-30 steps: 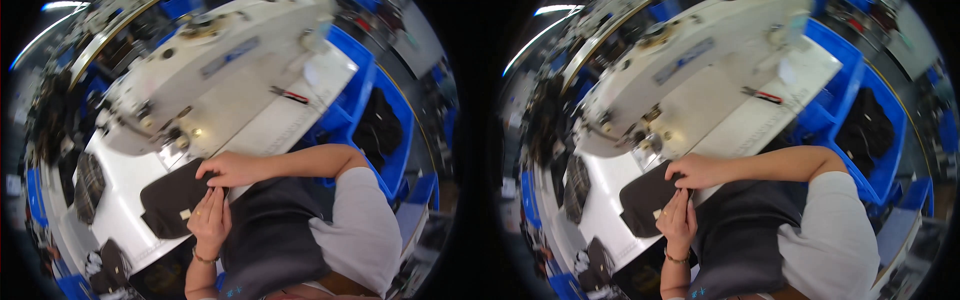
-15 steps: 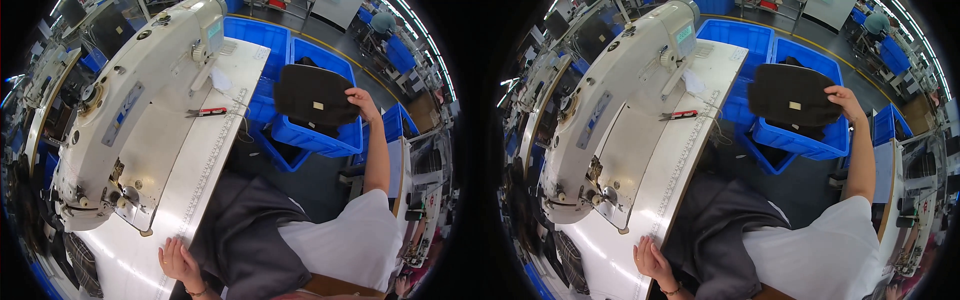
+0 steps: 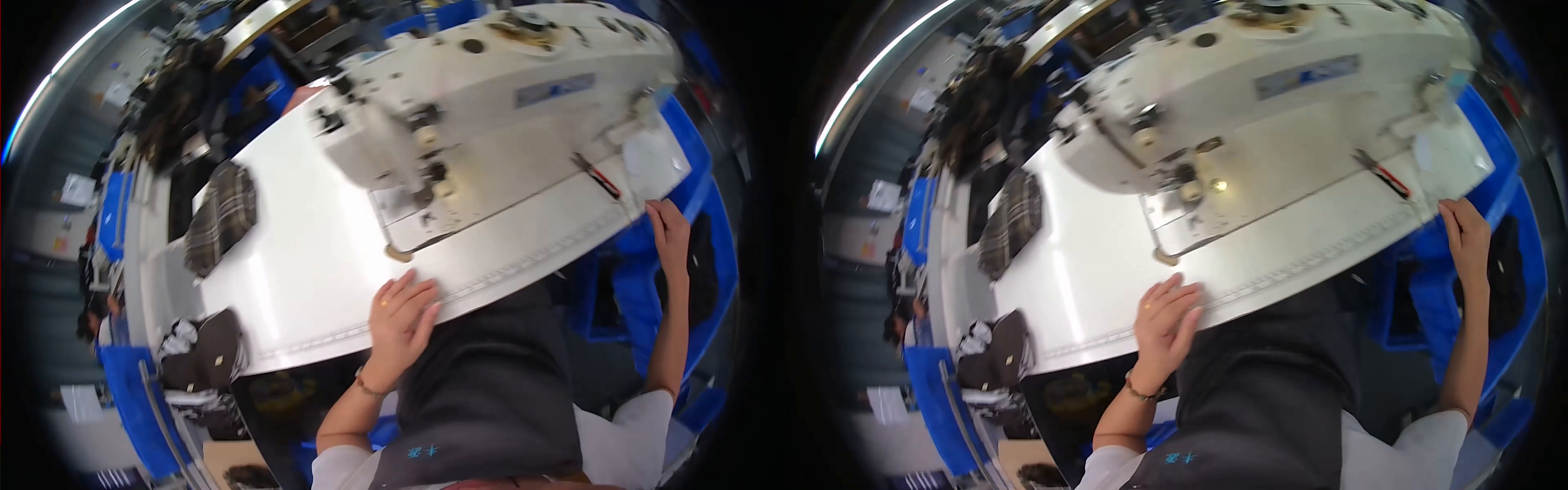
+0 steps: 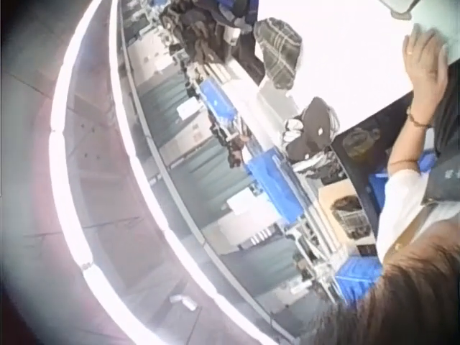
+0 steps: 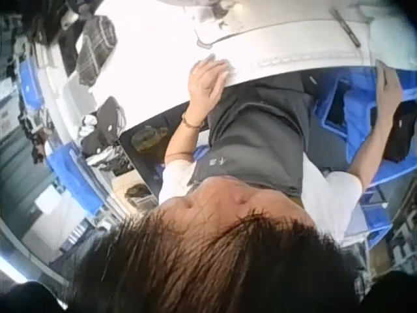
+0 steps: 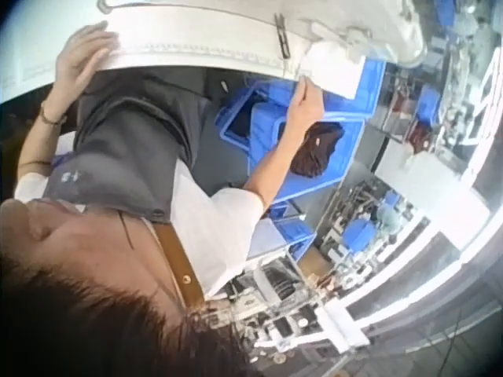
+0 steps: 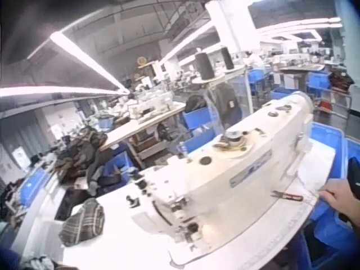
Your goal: Sewing fabric parts using an industrial sewing machine in a workshop setting.
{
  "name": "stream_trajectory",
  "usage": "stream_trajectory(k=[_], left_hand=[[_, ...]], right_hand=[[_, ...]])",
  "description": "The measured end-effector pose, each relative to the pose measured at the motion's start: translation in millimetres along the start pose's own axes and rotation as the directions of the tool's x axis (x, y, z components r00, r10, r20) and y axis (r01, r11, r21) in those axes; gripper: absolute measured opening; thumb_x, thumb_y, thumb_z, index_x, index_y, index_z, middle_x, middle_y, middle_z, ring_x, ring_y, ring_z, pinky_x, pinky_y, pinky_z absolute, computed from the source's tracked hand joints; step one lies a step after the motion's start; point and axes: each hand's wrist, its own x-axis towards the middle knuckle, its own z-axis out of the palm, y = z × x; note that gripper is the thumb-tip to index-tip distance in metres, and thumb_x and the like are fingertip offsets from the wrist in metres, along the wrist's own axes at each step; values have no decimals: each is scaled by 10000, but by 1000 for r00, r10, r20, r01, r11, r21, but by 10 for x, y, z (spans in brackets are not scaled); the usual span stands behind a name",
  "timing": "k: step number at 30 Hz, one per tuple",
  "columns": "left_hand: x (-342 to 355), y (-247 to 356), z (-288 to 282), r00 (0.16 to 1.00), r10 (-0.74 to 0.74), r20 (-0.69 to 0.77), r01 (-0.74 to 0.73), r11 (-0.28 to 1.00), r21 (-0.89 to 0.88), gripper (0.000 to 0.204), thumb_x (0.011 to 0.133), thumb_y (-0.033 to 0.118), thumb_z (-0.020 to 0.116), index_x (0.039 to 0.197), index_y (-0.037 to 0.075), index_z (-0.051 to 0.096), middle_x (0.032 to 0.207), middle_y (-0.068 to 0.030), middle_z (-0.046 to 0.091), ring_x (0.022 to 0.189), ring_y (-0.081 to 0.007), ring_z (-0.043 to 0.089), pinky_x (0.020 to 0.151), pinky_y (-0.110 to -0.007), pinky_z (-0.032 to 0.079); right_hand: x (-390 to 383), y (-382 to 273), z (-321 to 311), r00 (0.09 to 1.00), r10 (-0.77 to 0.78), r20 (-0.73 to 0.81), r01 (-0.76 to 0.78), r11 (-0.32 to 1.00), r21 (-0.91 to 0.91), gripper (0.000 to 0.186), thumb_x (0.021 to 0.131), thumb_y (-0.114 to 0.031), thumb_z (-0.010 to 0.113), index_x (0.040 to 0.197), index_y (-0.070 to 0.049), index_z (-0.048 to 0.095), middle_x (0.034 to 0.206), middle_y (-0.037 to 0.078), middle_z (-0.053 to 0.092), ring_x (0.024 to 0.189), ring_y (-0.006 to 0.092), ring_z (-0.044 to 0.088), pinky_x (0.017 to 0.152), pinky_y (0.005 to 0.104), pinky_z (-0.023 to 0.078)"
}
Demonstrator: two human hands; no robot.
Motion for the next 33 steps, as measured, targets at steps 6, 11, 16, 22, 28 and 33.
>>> stream_trajectory(k=[6,11,16,22,28,33], left_hand=[[94,-492,-516,991,-64,-120,92,964,250,258,826,92,714,1083,76,703,1149,-76,695,1207,-304,590,1022,-419,431],[234,-1570,-1341,983,-19,-181,160,566,808,372,832,79,678,1201,107,641,1357,-60,562,1338,-294,454,1071,-480,343],[320,-2239,-1768,968,-14,-252,249,208,946,378,845,111,672,1218,156,629,1441,-31,476,1401,-269,368,1084,-534,298],[449,-2310,-1990,872,176,-456,320,498,806,86,789,157,758,865,117,760,1118,-3,699,1146,-276,597,979,-424,438],[470,-2121,-2022,968,-119,-221,243,663,708,170,752,143,790,904,78,752,1075,-67,713,1059,-267,626,886,-356,502],[716,-2108,-1977,963,-132,-236,252,754,606,176,821,128,728,982,56,728,1095,-85,704,1058,-293,622,908,-385,496]], right_hand=[[632,-1619,1189,543,-832,116,757,544,362,242,791,-229,736,679,-88,573,609,41,504,547,234,556,492,367,435],[776,-2370,1870,190,-979,-73,858,129,497,334,841,-280,692,624,-108,505,593,22,498,509,208,554,432,351,429],[710,-2618,2100,221,-946,-238,845,63,531,342,835,-248,702,621,-111,474,587,19,475,492,195,535,414,334,414],[703,-2529,2031,268,-948,-171,800,120,589,341,865,-257,679,631,-103,484,580,17,484,491,198,547,410,341,417],[729,-2499,2024,296,-946,-133,773,155,615,314,861,-251,680,653,-103,497,585,18,479,490,202,544,413,348,408],[722,-2502,2030,314,-942,-120,756,172,631,294,853,-242,682,664,-102,505,591,19,486,497,209,553,424,347,417]])
